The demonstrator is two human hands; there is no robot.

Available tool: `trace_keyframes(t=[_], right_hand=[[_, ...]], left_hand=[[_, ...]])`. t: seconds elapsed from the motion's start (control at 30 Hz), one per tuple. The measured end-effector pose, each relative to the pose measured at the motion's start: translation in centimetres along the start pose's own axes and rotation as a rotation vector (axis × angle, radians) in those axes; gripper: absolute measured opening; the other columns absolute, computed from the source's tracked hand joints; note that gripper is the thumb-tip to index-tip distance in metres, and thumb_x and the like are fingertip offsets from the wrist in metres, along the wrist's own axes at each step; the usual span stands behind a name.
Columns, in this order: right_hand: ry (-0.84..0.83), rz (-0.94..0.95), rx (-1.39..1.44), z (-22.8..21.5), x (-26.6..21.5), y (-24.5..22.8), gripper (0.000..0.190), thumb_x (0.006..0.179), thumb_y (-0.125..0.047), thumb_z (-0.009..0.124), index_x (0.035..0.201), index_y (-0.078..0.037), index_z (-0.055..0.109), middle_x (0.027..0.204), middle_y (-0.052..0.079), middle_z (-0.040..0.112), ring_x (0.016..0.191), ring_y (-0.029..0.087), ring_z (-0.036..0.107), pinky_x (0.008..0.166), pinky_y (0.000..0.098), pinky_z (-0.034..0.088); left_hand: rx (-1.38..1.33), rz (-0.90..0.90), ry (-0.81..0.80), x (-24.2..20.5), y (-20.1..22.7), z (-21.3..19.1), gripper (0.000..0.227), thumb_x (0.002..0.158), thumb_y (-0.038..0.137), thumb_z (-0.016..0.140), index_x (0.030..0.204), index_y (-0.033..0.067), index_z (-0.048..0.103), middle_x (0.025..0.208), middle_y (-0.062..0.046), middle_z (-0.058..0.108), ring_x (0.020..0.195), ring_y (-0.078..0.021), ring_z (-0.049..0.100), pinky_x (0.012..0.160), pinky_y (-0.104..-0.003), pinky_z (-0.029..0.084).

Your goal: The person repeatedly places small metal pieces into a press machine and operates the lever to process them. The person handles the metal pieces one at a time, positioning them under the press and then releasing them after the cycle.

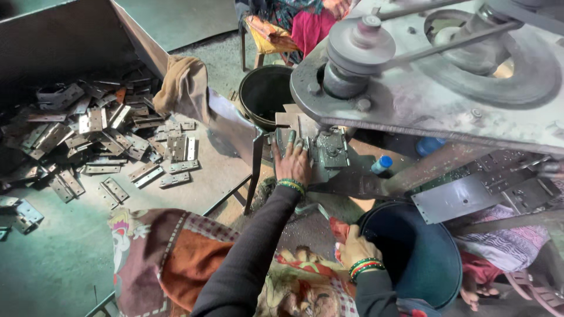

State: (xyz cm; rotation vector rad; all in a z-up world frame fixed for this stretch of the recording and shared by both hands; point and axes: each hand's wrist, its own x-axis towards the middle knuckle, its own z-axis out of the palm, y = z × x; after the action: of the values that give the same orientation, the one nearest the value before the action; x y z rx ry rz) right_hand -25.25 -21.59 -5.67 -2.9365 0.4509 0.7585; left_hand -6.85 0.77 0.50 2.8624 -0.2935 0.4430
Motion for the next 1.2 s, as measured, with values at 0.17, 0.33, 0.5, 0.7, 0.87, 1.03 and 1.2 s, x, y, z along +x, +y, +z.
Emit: trace_keyframes(t=[0.17, 0.33, 0.5, 0.7, 0.87, 1.03, 1.2], right_hand=[[0.063, -0.029, 0.086, 1.7, 0.8, -0.9, 0.060, 0.090, -0.047, 0.069, 0.126, -0.010, 0.036, 0.110, 0.025, 0.070, 0.101, 0.044, 0.072, 0.086, 0.0565, 0.056], [0.056, -0.050, 0.157, 5.5, 2.0, -1.4, 0.061, 0.091, -0.046, 0.068, 0.128, -0.010, 0.035, 0.110, 0.024, 0.071, 0.103, 0.043, 0.072, 0.088, 0.0547, 0.056], [-0.041, 0.001, 0.031, 1.0, -0.2, -0.6, 0.062, 0.091, -0.045, 0.068, 0.130, -0.010, 0.034, 0.110, 0.023, 0.072, 0.104, 0.042, 0.072, 0.090, 0.0530, 0.056], [0.022, -0.002, 0.068, 0.8, 0.4, -1.3, 0.062, 0.091, -0.048, 0.067, 0.131, -0.013, 0.036, 0.110, 0.021, 0.073, 0.104, 0.042, 0.073, 0.090, 0.0534, 0.057], [0.041, -0.049, 0.159, 6.2, 2.8, -1.2, 0.064, 0.090, -0.051, 0.066, 0.134, -0.015, 0.036, 0.108, 0.022, 0.074, 0.102, 0.042, 0.073, 0.089, 0.0539, 0.058], [0.027, -0.034, 0.119, 5.5, 1.8, 0.7, 0.066, 0.089, -0.053, 0.065, 0.137, -0.018, 0.037, 0.106, 0.022, 0.075, 0.100, 0.043, 0.074, 0.087, 0.0543, 0.058], [0.106, -0.096, 0.049, 1.7, 1.1, 2.9, 0.068, 0.088, -0.056, 0.064, 0.140, -0.020, 0.038, 0.105, 0.023, 0.076, 0.098, 0.044, 0.075, 0.086, 0.0548, 0.059]], left_hand=[[-0.073, -0.058, -0.084, 1.9, 0.1, 0.0, 0.039, 0.100, 0.016, 0.046, 0.135, 0.0103, 0.063, 0.153, -0.007, 0.054, 0.153, -0.0273, 0.037, 0.125, -0.066, -0.008], [-0.016, -0.038, 0.044, 2.0, 0.1, 0.7, 0.042, 0.095, 0.015, 0.045, 0.133, 0.0096, 0.062, 0.150, -0.010, 0.053, 0.147, -0.0275, 0.038, 0.121, -0.067, -0.007], [-0.055, -0.056, -0.085, 2.1, -0.7, 1.3, 0.051, 0.085, 0.010, 0.046, 0.134, 0.0102, 0.062, 0.145, -0.008, 0.056, 0.147, -0.0277, 0.038, 0.122, -0.066, -0.006], [-0.105, -0.018, 0.137, 4.7, -0.5, 2.3, 0.038, 0.096, 0.014, 0.045, 0.126, 0.0070, 0.066, 0.138, -0.010, 0.061, 0.146, -0.0290, 0.041, 0.124, -0.066, -0.003], [-0.039, -0.034, -0.096, 4.6, -0.6, 2.0, 0.041, 0.087, 0.012, 0.049, 0.124, 0.0087, 0.066, 0.142, -0.010, 0.057, 0.148, -0.0288, 0.034, 0.122, -0.068, -0.004], [-0.076, 0.129, 0.073, 0.6, -0.8, -0.5, 0.033, 0.088, 0.020, 0.059, 0.119, 0.0128, 0.069, 0.135, -0.009, 0.061, 0.148, -0.0292, 0.036, 0.120, -0.067, 0.004], [-0.250, 0.296, -0.229, -4.8, -8.6, -5.7, 0.028, 0.090, 0.028, 0.066, 0.116, 0.0191, 0.073, 0.125, -0.002, 0.071, 0.120, -0.0238, 0.064, 0.107, -0.045, 0.048]])
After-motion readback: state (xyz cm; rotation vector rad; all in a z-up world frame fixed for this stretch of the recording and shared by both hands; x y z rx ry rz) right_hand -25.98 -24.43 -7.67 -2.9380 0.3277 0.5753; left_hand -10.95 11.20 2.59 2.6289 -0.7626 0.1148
